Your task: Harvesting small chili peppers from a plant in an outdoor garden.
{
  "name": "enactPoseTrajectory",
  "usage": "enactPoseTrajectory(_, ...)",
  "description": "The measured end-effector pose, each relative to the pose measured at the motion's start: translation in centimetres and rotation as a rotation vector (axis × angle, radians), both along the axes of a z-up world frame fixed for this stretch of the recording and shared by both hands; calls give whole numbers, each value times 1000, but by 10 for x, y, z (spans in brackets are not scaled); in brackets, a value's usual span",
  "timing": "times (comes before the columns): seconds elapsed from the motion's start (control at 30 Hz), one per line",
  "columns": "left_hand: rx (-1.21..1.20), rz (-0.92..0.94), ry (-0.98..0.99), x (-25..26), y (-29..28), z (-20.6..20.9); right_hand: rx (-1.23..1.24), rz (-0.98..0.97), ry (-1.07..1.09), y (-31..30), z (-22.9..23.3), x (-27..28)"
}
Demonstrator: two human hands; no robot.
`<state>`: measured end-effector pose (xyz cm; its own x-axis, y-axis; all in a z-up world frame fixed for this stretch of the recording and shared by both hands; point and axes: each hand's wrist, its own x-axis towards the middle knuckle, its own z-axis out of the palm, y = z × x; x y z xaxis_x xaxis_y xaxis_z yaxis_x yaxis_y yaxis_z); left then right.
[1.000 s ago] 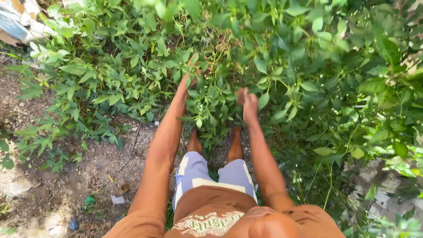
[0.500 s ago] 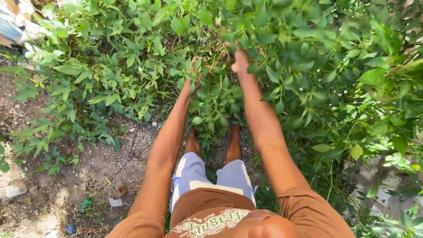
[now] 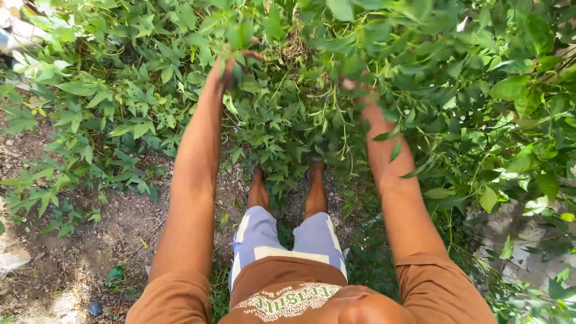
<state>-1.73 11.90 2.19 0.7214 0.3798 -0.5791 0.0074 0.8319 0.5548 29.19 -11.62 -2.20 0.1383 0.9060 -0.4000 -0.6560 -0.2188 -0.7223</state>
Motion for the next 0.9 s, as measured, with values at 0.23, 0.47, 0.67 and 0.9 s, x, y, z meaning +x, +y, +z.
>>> enactPoseTrajectory(0.23,288,-444,280,4,38,-1,-1,97,-26,-12,-65,34)
enactPoseTrajectory(0.47,564,-1178,592,-11,37,117,-339,79,75,-11,-75,27)
enactPoseTrajectory(0.67,-76,307,-522,-107,-14,94,20,152,183,-12,-83,7)
enactPoseTrajectory(0.9,129,236,212,-64,-157,31,-50,38,165,13,-47,-29)
